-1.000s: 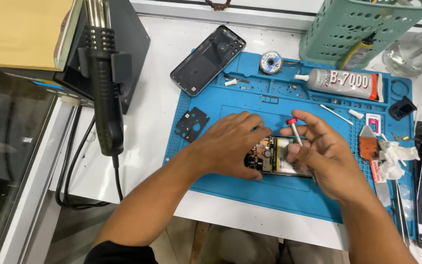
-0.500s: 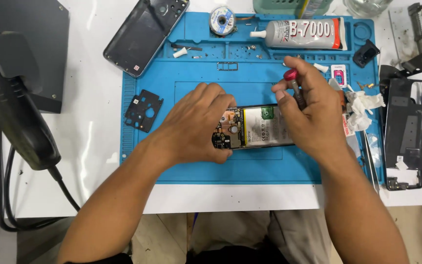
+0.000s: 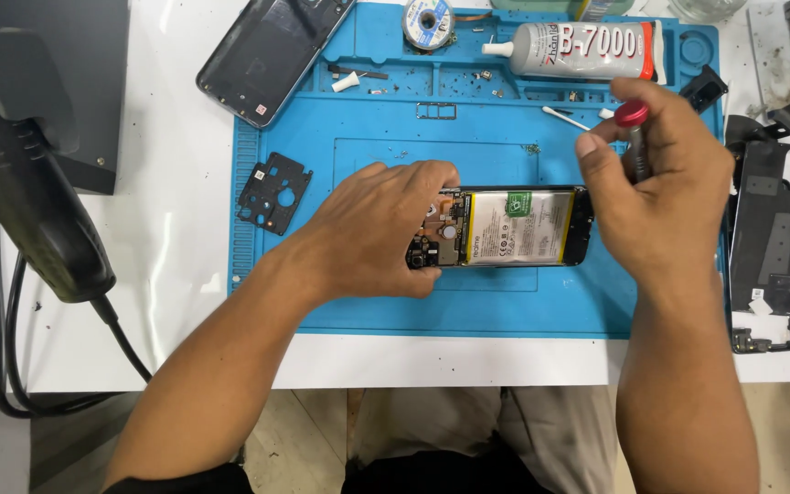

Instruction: Repairing a smartphone by removing internal screws and prying off a protective cover

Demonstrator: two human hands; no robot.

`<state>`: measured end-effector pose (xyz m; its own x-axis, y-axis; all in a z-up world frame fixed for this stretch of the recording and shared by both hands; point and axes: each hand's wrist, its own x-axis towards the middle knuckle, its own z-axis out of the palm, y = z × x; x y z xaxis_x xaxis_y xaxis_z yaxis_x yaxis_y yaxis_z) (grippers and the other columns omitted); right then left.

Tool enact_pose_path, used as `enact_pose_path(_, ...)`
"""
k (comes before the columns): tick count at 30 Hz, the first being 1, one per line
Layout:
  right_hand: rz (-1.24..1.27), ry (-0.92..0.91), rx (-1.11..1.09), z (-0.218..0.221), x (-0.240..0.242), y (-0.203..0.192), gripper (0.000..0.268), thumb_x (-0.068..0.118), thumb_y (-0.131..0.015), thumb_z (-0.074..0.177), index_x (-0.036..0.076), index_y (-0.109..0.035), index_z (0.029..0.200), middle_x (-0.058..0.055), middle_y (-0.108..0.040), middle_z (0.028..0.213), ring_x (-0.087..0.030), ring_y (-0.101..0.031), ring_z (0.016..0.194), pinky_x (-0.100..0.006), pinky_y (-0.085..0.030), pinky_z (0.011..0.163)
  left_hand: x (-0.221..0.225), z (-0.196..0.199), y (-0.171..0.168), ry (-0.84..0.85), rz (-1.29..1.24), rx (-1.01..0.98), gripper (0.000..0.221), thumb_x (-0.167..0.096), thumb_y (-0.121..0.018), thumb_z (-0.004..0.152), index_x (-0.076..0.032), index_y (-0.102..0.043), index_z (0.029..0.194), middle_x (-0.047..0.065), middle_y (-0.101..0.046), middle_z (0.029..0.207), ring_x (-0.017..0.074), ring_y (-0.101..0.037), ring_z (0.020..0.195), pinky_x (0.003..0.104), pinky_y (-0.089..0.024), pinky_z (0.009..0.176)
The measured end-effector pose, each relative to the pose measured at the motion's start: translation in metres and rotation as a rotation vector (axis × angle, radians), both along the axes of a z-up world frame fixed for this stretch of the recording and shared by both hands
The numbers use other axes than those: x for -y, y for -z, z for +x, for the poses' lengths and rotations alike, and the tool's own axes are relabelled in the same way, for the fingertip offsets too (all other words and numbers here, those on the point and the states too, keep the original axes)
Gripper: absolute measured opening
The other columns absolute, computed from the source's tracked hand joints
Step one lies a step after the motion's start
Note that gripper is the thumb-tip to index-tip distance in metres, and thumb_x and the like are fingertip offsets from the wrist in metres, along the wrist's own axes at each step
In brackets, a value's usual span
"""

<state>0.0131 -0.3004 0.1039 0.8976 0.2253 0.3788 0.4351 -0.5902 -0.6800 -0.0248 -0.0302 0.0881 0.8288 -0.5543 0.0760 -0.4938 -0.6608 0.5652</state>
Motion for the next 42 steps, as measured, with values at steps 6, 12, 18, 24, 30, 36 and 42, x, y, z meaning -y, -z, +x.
enact_pose_path(6, -0.031, -0.035, 0.014, 0.008, 0.009, 0.003, 0.034, 0.001, -0.061, 0.117, -0.010, -0.056, 0.149, -0.018, -0.063, 0.107, -0.024, -0.060, 0.085, -0.034, -0.047, 0.074, -0.003, -0.003, -0.002, -0.009, -0.036, 0.040, 0.072, -0.030, -0.080, 0.064, -0.007, -0.048, 0.125, 0.011, -0.066, 0.112, 0.0333, -0.062, 0.095, 0.047, -0.048, 0.079)
enact_pose_path(12, -0.084, -0.069, -0.091, 0.007, 0.003, 0.002, 0.051, -0.011, -0.046, 0.107, -0.013, -0.045, 0.158, -0.027, -0.060, 0.117, -0.030, -0.060, 0.081, -0.040, -0.050, 0.076, -0.004, -0.004, 0.002, -0.014, -0.016, 0.029, 0.077, -0.029, -0.081, 0.061, -0.009, -0.046, 0.127, 0.010, -0.064, 0.114, 0.0299, -0.061, 0.100, 0.045, -0.050, 0.079)
enact_pose_path(18, -0.123, 0.021, -0.071, 0.007, 0.008, -0.002, 0.049, -0.012, -0.050, 0.108, -0.013, -0.048, 0.157, -0.025, -0.060, 0.119, -0.029, -0.063, 0.084, -0.034, -0.049, 0.066, -0.002, -0.003, 0.002, 0.057, 0.002, 0.054, 0.082, -0.039, -0.085, 0.071, -0.011, -0.045, 0.137, 0.009, -0.058, 0.118, 0.0292, -0.059, 0.109, 0.048, -0.050, 0.084)
enact_pose_path(24, -0.082, 0.166, 0.088, 0.011, 0.022, -0.010, 0.038, -0.011, -0.063, 0.109, -0.009, -0.055, 0.145, -0.023, -0.061, 0.111, -0.023, -0.062, 0.080, -0.031, -0.050, 0.048, 0.000, 0.002, 0.005, 0.023, 0.075, 0.032, 0.087, -0.044, -0.088, 0.069, -0.011, -0.048, 0.138, 0.010, -0.062, 0.115, 0.0289, -0.061, 0.094, 0.047, -0.053, 0.077)
enact_pose_path(30, -0.200, 0.146, -0.043, 0.014, 0.025, -0.012, 0.029, 0.002, -0.066, 0.106, -0.003, -0.069, 0.134, -0.011, -0.068, 0.095, -0.019, -0.059, 0.070, -0.036, -0.050, 0.063, -0.001, 0.001, -0.005, -0.043, 0.082, -0.012, 0.089, -0.046, -0.084, 0.063, -0.009, -0.053, 0.137, 0.007, -0.065, 0.113, 0.0265, -0.061, 0.096, 0.044, -0.047, 0.087)
enact_pose_path(36, -0.295, 0.130, -0.232, 0.012, 0.014, -0.010, 0.038, 0.011, -0.063, 0.091, 0.006, -0.072, 0.128, -0.004, -0.073, 0.088, -0.021, -0.064, 0.062, -0.039, -0.050, 0.068, -0.002, -0.001, -0.010, -0.031, 0.072, -0.027, 0.087, -0.041, -0.086, 0.059, -0.012, -0.054, 0.134, 0.004, -0.062, 0.109, 0.0270, -0.060, 0.098, 0.044, -0.045, 0.091)
enact_pose_path(42, -0.095, -0.022, -0.074, 0.006, 0.009, -0.013, 0.036, -0.001, -0.059, 0.102, -0.007, -0.066, 0.137, -0.010, -0.063, 0.092, -0.012, -0.045, 0.054, -0.029, -0.038, 0.053, -0.001, 0.000, -0.003, 0.001, 0.076, 0.098, 0.081, -0.043, -0.090, 0.057, -0.010, -0.061, 0.125, 0.008, -0.056, 0.116, 0.0285, -0.052, 0.097, 0.046, -0.047, 0.082)
